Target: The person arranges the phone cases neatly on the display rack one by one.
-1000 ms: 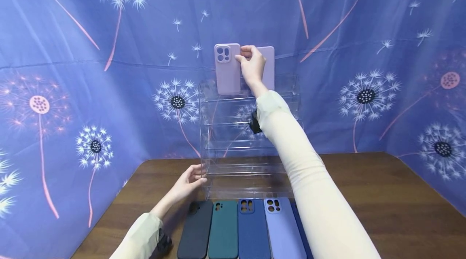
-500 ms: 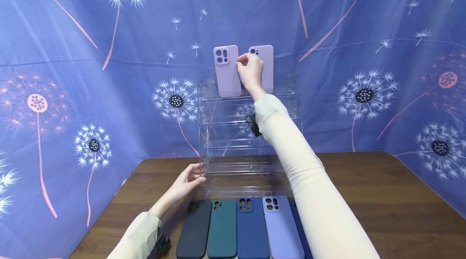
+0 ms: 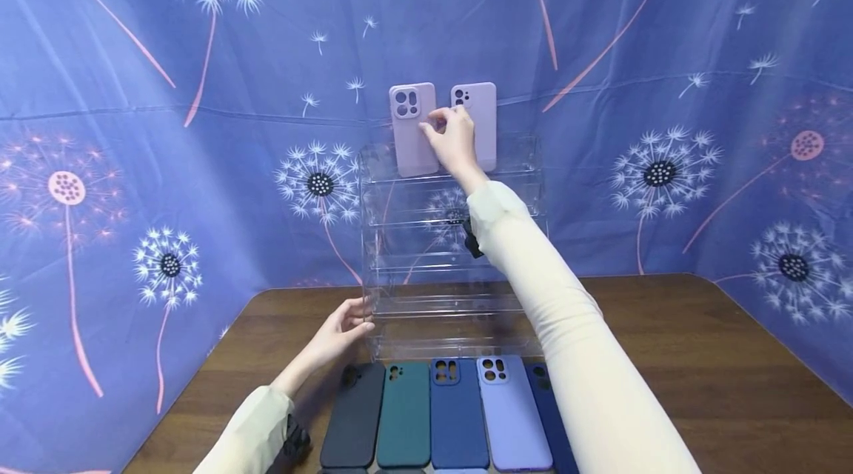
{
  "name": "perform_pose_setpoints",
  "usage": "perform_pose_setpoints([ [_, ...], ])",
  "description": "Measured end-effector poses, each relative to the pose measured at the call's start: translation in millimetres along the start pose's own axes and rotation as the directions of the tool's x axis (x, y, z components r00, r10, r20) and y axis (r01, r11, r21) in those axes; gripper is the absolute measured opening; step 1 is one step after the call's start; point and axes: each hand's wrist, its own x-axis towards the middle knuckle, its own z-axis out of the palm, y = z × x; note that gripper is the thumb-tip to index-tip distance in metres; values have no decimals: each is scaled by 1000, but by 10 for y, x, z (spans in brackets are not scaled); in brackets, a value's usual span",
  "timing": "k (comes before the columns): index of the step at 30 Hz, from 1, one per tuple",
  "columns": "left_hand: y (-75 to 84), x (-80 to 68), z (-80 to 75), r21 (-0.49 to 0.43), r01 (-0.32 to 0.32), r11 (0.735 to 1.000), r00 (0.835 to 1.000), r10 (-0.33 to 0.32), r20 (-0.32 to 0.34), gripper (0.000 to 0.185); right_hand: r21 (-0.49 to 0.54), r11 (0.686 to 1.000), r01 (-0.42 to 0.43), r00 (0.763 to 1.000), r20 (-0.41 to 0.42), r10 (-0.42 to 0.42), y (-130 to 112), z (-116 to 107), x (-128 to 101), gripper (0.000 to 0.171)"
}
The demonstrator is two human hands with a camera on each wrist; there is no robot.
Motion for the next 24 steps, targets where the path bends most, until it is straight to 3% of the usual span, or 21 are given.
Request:
perform_pose_setpoints([
  [2, 0, 7, -2, -1, -11, 1000, 1000, 11, 3, 50, 40, 999, -26, 1000, -7, 26, -16, 2, 13, 42],
  [5, 13, 23, 6, -13, 56, 998, 998, -56, 2, 50, 73, 994, -84, 996, 15, 83, -50, 2, 27, 47],
  [10, 33, 31, 19, -6, 125, 992, 992, -125, -17, 49, 115, 981, -155, 986, 73, 148, -81, 19, 34, 36],
  [16, 214, -43, 27, -16, 147, 989, 989, -147, 4, 50, 208, 955, -212, 977, 19, 212, -105, 47, 68, 28],
  [20, 309, -71, 36, 2, 153, 988, 988, -153, 12, 50, 186, 958, -220, 975, 5, 223, -107, 50, 83, 27],
  [24, 338, -74, 19, 6, 140, 990, 990, -140, 3, 51, 71, 978, -196, 981, 12, 195, -92, 54, 77, 28],
])
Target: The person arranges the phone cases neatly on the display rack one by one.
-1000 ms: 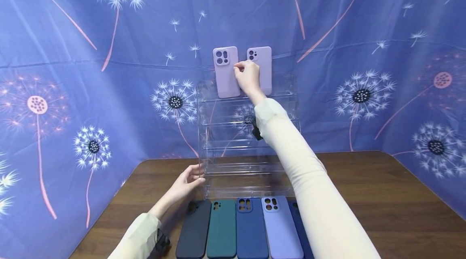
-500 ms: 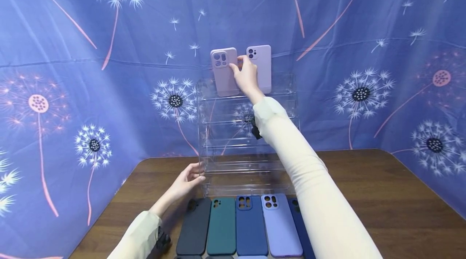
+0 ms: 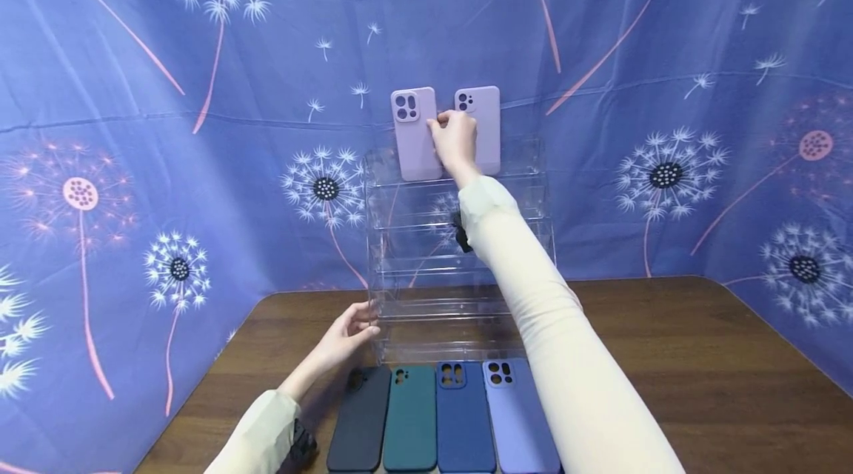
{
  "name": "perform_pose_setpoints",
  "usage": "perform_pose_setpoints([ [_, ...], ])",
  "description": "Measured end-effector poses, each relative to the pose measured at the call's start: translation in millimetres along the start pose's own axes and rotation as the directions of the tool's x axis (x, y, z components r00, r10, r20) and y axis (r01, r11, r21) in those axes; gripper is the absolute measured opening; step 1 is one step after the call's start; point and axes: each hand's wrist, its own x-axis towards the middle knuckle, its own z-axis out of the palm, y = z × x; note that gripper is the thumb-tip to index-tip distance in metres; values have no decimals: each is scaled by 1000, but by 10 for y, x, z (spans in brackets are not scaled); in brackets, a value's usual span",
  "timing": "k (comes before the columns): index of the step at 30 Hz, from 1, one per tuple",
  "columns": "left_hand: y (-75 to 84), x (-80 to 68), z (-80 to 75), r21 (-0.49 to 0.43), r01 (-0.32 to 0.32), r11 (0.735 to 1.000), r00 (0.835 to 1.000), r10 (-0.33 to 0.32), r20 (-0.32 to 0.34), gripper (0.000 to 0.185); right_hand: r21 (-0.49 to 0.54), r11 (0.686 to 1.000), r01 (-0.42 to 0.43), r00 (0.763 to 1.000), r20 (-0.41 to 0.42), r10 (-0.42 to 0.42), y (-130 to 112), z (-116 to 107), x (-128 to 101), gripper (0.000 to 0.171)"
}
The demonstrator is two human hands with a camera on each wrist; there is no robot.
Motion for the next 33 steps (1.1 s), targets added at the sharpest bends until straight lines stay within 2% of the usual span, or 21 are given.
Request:
perform_pose_setpoints([
  [5, -12, -7, -2, -5, 12, 1000, 1000, -12, 0, 52, -123, 992, -15, 997, 73, 24, 45, -7, -52, 30],
  [11, -22, -7, 5, 7, 2, 1000, 1000, -2, -4, 51, -164, 986, -35, 987, 149, 59, 110, 28, -119, 36],
  [14, -23, 4, 15, 13, -9, 1000, 1000, 9, -12, 49, -175, 984, -24, 990, 131, 47, 115, 19, -133, 35],
  [17, -61, 36, 22, 6, -25, 1000, 999, 25, -25, 48, -214, 976, 34, 995, 97, -14, 105, -12, -129, 31],
  [23, -274, 119, 68, 12, -40, 999, 998, 40, -44, 48, -259, 956, 136, 991, 35, -131, 128, -158, -143, 23],
  [30, -37, 26, 55, 18, -2, 1000, 1000, 2, -27, 49, -271, 945, 182, 983, 29, -180, 173, -395, -183, 23],
  [33, -159, 83, 57, 13, 7, 1000, 999, -6, -52, 49, -261, 942, 209, 978, 37, -207, 183, -487, -224, 24],
])
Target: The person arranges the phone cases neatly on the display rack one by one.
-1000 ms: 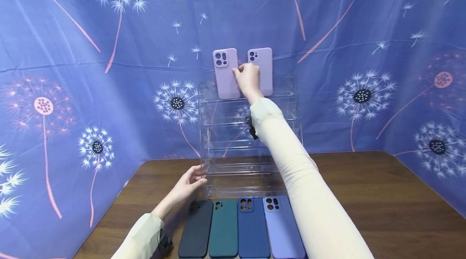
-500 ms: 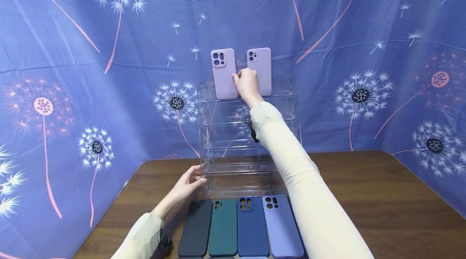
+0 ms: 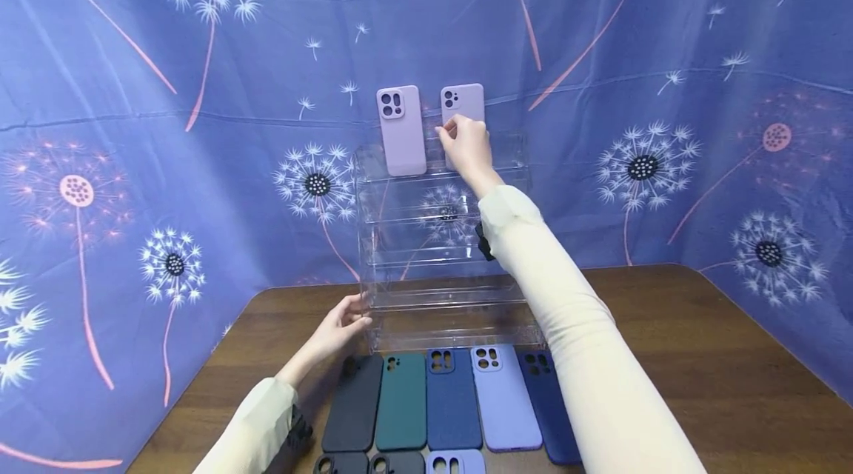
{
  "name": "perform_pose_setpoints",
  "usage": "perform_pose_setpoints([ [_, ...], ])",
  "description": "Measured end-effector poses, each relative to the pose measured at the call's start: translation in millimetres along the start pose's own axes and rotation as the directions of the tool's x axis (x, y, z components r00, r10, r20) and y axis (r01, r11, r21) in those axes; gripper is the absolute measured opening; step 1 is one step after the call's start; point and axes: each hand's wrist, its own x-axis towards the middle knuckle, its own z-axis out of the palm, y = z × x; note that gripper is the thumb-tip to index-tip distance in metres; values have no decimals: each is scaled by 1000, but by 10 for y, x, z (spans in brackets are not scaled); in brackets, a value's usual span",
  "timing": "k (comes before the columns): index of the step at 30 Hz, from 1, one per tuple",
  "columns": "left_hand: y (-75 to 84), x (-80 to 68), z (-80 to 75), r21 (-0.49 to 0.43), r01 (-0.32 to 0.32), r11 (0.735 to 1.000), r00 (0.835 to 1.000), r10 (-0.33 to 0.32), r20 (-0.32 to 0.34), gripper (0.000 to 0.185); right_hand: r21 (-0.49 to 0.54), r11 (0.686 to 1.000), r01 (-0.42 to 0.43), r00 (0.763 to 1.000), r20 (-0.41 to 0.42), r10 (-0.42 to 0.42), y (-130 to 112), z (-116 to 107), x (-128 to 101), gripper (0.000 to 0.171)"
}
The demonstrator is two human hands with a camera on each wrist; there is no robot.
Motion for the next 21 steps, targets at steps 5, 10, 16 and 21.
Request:
perform_pose_setpoints([
  [5, -105, 40, 2, 20, 0, 1000, 999, 0, -35, 47, 6, 999, 37, 999, 23, -37, 32, -147, -98, 24],
  [10, -87, 15, -4, 12, -15, 1000, 1000, 15, -20, 48, -12, 998, 63, 998, 6, -63, 79, -305, -184, 28],
  [16, -74, -20, 18, -13, 1, 1000, 1000, -1, -9, 50, 19, 998, 55, 998, 5, -56, 139, -451, -292, 33],
  [21, -82, -23, 50, -30, -1, 1000, 1000, 1, -19, 50, 34, 998, 52, 999, 14, -53, 197, -543, -400, 37],
])
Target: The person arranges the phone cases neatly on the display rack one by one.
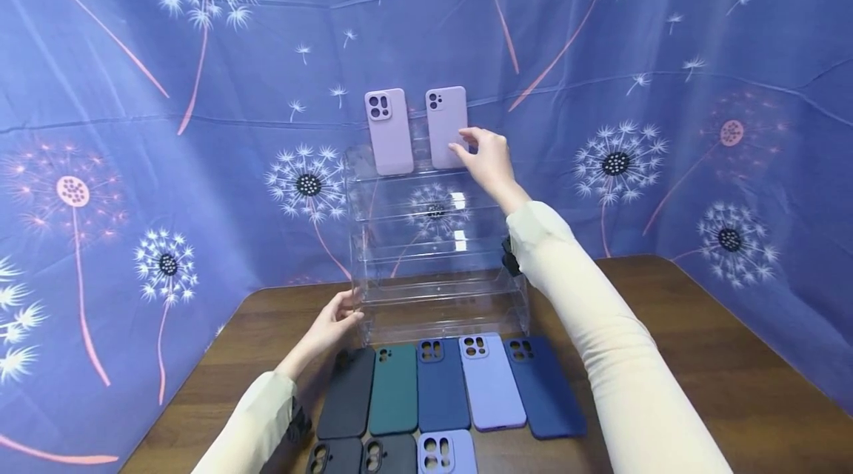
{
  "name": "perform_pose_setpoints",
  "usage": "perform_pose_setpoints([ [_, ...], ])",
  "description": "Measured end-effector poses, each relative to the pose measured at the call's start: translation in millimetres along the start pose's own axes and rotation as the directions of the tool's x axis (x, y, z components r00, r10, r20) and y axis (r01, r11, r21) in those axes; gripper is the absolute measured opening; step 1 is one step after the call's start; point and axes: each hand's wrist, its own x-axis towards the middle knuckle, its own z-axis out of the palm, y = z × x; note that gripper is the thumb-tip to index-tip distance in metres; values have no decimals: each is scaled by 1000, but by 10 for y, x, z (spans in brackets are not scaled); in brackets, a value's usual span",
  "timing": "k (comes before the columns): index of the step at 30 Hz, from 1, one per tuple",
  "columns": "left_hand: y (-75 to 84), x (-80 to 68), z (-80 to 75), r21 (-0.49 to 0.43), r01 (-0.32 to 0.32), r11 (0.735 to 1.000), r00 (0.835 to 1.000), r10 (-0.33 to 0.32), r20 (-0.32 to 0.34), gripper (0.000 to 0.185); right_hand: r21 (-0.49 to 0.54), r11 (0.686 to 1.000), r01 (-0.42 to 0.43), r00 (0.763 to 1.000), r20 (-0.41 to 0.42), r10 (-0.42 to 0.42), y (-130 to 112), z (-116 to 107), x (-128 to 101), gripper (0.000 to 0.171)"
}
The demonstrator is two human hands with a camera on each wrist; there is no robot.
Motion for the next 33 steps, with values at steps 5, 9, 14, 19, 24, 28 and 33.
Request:
perform_pose_setpoints([
  [5, -8, 4, 3, 6, 2, 1000, 1000, -2, -14, 48, 5, 1000, -2, 1000, 20, 2, 43, -65, -115, 40],
  [9, -2, 1, -4, 0, 3, 1000, 1000, -3, -14, 48, 11, 1000, -5, 999, 37, 5, 68, -121, -202, 40],
  [14, 2, 6, -14, 5, 9, 1000, 1000, -9, -13, 50, 17, 1000, 7, 999, 44, -7, 109, -207, -324, 42],
  [19, 4, 5, -13, 1, 27, 1000, 1000, -27, -14, 52, 24, 1000, 2, 997, 77, -4, 209, -263, -478, 44],
  [24, -10, 0, 0, -15, 42, 999, 999, -42, -26, 53, 34, 999, 23, 995, 95, -26, 273, -280, -642, 45],
  [28, -17, -6, 5, -11, 50, 999, 998, -50, -31, 53, 50, 998, 31, 995, 97, -35, 277, -298, -789, 45],
  [33, 72, -52, -18, -21, 47, 999, 999, -48, -19, 52, 76, 996, 44, 992, 113, -52, 253, -323, -958, 43],
])
